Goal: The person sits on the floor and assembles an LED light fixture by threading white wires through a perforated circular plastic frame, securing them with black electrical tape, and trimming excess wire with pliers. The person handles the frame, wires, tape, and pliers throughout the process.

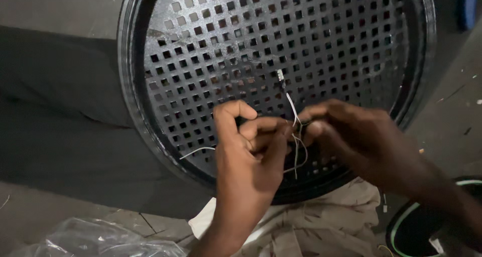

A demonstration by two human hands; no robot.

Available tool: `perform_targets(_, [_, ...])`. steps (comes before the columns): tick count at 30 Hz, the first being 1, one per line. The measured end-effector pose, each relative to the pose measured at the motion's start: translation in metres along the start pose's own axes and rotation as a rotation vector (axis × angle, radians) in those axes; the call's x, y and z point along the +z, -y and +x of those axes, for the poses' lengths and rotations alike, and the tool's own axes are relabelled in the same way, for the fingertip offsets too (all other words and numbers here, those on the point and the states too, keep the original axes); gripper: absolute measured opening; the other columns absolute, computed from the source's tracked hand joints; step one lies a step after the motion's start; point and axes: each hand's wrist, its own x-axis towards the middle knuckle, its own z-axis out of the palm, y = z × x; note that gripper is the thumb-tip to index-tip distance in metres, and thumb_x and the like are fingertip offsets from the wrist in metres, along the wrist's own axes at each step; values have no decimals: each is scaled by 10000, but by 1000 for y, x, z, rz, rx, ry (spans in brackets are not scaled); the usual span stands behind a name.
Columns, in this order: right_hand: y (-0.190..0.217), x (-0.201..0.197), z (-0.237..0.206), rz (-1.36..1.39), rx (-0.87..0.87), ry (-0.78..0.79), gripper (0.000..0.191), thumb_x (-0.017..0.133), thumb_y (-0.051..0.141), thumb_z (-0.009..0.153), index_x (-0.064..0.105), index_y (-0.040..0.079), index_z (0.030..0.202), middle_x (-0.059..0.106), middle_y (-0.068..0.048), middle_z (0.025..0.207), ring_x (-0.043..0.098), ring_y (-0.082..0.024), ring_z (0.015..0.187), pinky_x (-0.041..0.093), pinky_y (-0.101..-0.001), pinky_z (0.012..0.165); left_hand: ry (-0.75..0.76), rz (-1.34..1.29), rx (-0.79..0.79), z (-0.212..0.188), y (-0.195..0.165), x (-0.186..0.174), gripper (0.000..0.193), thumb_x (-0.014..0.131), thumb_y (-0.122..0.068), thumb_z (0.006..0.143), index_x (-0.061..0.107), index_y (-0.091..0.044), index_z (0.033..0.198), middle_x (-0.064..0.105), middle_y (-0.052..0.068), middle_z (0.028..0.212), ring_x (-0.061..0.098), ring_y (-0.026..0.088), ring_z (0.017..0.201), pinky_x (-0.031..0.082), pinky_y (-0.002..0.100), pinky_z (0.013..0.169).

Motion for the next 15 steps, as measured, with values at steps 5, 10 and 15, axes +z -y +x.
perform_targets(5, [8, 12, -2, 221, 280, -101, 277, 639, 153, 947, 728, 45, 1186, 761, -81, 833, 701, -101, 642, 600, -278, 540, 1, -38, -12, 1, -2, 0, 441, 667, -51, 956, 306, -33, 1211, 768, 195, 993, 683, 134, 749, 487, 245, 558])
perform_targets(10, [16, 20, 2, 186, 225, -192, 219, 681, 120, 906, 746, 27, 1094, 777, -64, 840, 662, -80, 618, 578, -252, 528, -28, -1, -5, 0, -4, 3, 458, 687, -72, 947, 308, -35, 1202, 757, 177, 996, 743, 129, 844, 572, 233, 624])
perform_targets(15, [22, 28, 5, 112, 158, -278, 140, 692, 92, 923, 722, 12, 1033, 747, -77, 847, 617, -71, 623, 538, -262, 525, -89, 163, 124, -4, -6, 10, 419, 670, -34, 953, 320, -25, 1184, 776, 175, 979, 781, 178, 840, 625, 270, 688])
